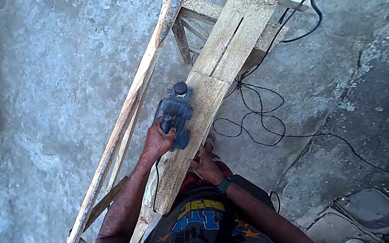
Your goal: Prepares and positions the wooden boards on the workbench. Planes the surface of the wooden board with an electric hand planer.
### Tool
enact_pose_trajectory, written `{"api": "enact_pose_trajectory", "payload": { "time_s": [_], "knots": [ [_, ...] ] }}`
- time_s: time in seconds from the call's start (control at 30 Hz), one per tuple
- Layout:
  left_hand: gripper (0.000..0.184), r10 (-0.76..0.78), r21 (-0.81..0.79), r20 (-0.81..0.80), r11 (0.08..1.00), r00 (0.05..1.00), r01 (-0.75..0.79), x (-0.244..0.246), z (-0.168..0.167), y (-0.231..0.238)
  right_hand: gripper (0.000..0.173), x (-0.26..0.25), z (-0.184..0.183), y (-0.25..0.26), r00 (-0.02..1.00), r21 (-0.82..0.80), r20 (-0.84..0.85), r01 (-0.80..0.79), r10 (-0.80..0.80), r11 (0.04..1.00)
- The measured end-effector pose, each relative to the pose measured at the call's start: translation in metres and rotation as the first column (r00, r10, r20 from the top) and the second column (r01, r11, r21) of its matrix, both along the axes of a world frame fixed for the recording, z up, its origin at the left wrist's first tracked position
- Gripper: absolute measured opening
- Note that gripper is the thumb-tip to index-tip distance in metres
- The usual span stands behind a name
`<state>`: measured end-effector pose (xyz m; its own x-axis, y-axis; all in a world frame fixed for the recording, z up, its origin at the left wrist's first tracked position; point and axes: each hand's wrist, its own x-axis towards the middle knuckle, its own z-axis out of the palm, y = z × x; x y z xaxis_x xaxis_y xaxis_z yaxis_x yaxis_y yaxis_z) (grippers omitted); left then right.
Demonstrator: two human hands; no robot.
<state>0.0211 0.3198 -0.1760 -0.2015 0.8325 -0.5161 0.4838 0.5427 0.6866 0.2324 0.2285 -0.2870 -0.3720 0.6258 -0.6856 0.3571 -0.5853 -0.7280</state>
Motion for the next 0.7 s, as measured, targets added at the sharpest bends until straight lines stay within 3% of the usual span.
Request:
{"api": "enact_pose_trajectory", "payload": {
  "time_s": [0.57,0.7],
  "knots": [
    [0.027,-0.095,0.018,-0.032,0.995,0.995,0.095,0.017,0.001,0.096,0.107,0.002,0.000,0.007,0.996,-0.031,0.041,-0.081,0.083,0.996],
    [0.023,-0.103,0.061,0.021,0.993,0.994,0.101,0.020,0.001,0.122,0.108,0.003,0.001,0.007,0.996,-0.038,0.037,-0.077,0.079,0.996]
  ]
}}
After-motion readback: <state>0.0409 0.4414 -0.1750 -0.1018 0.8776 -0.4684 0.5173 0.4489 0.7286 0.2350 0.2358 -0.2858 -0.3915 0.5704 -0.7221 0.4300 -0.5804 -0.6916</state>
